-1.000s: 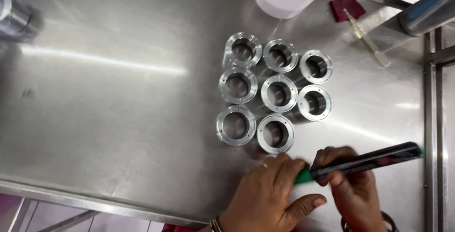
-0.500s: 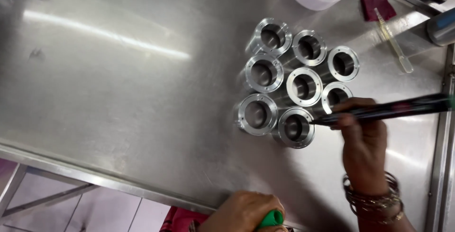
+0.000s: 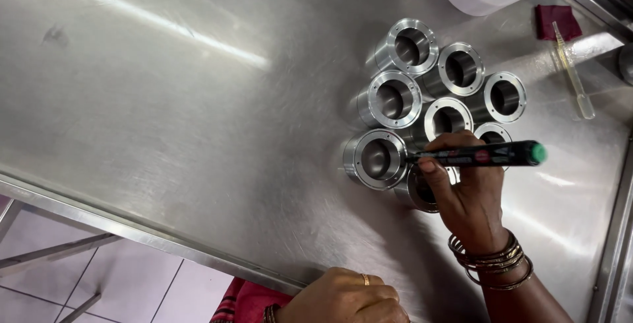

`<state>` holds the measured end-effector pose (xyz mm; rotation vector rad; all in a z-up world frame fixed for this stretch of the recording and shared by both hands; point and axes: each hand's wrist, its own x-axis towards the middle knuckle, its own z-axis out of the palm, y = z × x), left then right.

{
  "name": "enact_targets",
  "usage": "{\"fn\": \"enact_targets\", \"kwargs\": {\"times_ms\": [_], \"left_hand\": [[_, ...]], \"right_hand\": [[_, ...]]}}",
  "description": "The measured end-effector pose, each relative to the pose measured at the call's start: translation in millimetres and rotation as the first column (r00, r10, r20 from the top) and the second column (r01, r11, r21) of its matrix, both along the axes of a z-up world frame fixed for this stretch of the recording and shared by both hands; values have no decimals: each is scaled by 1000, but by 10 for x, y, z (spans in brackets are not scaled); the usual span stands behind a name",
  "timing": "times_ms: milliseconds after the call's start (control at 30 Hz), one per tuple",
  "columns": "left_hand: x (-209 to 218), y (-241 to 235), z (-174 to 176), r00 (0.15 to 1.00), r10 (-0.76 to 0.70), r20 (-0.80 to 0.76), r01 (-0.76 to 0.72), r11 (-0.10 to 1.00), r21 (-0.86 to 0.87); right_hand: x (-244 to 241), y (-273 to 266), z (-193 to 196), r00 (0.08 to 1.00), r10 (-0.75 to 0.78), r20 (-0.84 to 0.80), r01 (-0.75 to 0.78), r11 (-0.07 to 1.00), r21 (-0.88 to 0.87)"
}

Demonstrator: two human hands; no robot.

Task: Marking, oiling, and cleaning metal rings on a workbench.

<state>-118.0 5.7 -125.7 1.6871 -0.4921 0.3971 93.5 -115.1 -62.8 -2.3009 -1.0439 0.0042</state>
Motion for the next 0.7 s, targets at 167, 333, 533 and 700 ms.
{"fn": "enact_targets", "kwargs": {"times_ms": [167, 333, 533, 700], "left_hand": [[15, -1, -26, 1000, 5, -12, -5, 1000, -10], [6, -29, -25, 1000, 14, 6, -14, 1000, 6], [5, -3, 15, 1000, 14, 6, -15, 1000, 15], [4, -44, -66, 1000, 23, 18, -23, 1000, 0]], "right_hand": [[129, -150, 13, 989, -83, -122, 101, 983, 154], [296, -34, 70, 965, -205, -165, 233, 957, 171], [349, 226, 32, 997, -53, 53, 48, 994, 97], [450, 211, -25, 986, -161, 52, 164, 984, -68]]}}
